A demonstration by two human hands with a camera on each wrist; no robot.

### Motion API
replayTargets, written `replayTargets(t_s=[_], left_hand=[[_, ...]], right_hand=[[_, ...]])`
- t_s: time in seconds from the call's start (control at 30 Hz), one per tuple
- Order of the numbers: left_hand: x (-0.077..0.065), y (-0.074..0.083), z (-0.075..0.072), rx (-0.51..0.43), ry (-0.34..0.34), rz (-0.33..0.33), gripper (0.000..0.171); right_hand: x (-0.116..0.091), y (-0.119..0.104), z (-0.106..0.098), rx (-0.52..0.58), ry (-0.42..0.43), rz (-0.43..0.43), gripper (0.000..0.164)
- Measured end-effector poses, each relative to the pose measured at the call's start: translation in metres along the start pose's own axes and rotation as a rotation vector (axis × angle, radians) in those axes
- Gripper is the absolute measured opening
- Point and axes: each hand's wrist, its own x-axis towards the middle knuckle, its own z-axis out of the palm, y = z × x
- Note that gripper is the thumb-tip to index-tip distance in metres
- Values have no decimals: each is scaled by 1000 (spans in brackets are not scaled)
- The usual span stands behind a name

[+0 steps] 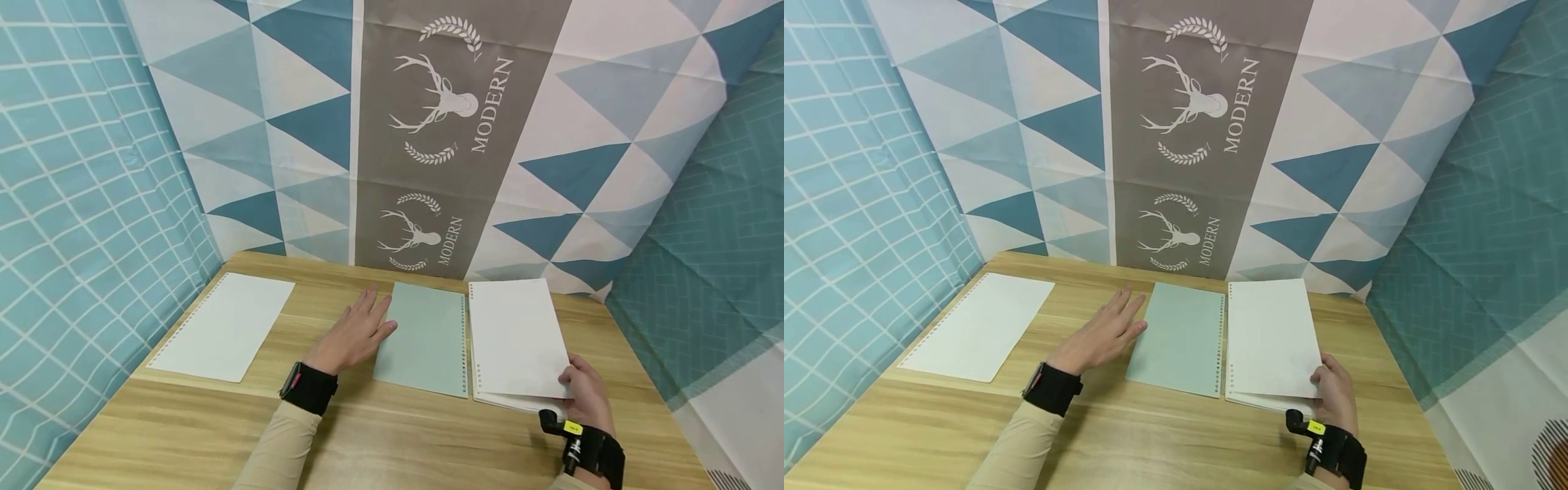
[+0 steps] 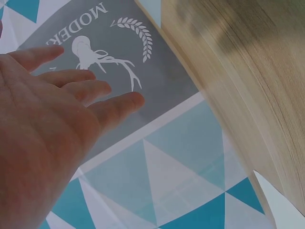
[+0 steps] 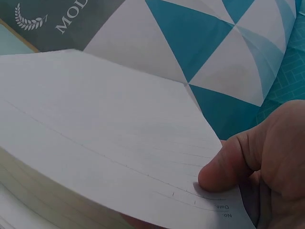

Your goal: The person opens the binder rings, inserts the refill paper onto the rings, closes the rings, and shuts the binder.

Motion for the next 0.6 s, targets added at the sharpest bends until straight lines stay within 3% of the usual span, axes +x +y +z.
replayTargets(t_s=[0.3,0.6], left_hand=[[1,-1,2,-5,-7,-9,66],[1,-2,2,-7,-12,-4,66]], right_hand=[[-2,-2,0,-7,-23,-21,71],[-2,3,-7,-85,-55,-3,69]])
